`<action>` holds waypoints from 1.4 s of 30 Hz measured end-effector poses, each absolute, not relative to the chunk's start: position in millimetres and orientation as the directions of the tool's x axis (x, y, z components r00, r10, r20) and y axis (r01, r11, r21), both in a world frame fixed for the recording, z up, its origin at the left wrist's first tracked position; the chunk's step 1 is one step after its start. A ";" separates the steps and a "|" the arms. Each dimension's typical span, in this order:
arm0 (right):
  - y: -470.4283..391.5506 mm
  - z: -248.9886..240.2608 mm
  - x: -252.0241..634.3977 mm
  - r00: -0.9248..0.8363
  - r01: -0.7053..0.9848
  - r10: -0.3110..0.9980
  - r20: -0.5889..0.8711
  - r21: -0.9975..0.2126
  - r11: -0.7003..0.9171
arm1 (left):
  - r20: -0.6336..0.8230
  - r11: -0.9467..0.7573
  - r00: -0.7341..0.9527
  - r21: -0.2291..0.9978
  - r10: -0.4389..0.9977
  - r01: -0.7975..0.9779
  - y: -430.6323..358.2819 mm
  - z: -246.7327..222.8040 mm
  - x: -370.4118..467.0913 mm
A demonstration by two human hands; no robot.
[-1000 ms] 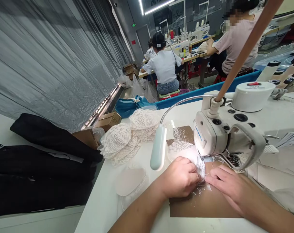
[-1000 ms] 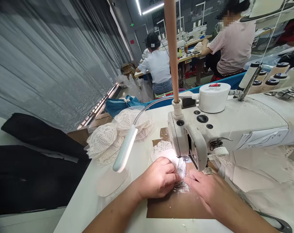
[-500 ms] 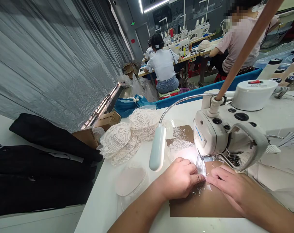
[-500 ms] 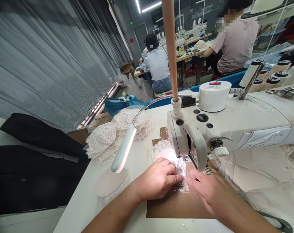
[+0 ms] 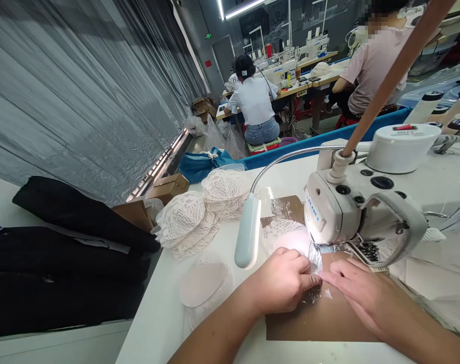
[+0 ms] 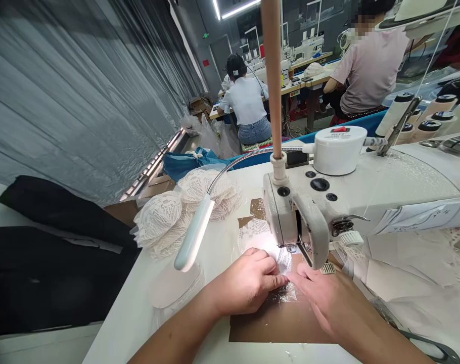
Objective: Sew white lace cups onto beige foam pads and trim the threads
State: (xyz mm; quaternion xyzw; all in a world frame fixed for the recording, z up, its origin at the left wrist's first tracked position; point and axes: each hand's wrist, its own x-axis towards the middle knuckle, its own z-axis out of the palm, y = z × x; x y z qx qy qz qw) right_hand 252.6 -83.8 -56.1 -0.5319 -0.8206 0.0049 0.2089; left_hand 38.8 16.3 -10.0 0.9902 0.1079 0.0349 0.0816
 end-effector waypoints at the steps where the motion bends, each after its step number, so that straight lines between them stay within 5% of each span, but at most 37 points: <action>1: -83.7 -58.1 252.0 -0.361 0.872 0.874 0.324 -0.215 0.440 | 0.053 -0.962 0.975 0.180 0.216 0.203 16.3 -8.3 39.1; 13: -83.1 -58.4 249.0 -0.392 0.863 0.844 0.366 -0.172 0.475 | 0.143 -0.953 0.943 0.056 0.302 0.297 15.9 -17.6 50.6; 23: -77.2 -45.0 247.8 -0.365 0.870 0.831 0.420 -0.165 0.465 | 0.151 -0.935 0.924 0.113 0.350 0.336 15.5 -16.4 52.6; 35: -72.1 -54.3 247.4 -0.266 0.964 0.875 0.405 0.100 0.247 | 0.186 -0.884 0.864 0.115 0.468 0.454 17.1 -13.7 58.2; 42: -75.5 -81.7 254.2 -0.121 0.992 0.910 0.396 0.031 0.118 | 0.246 -0.926 0.893 0.132 0.377 0.355 15.3 -8.8 51.1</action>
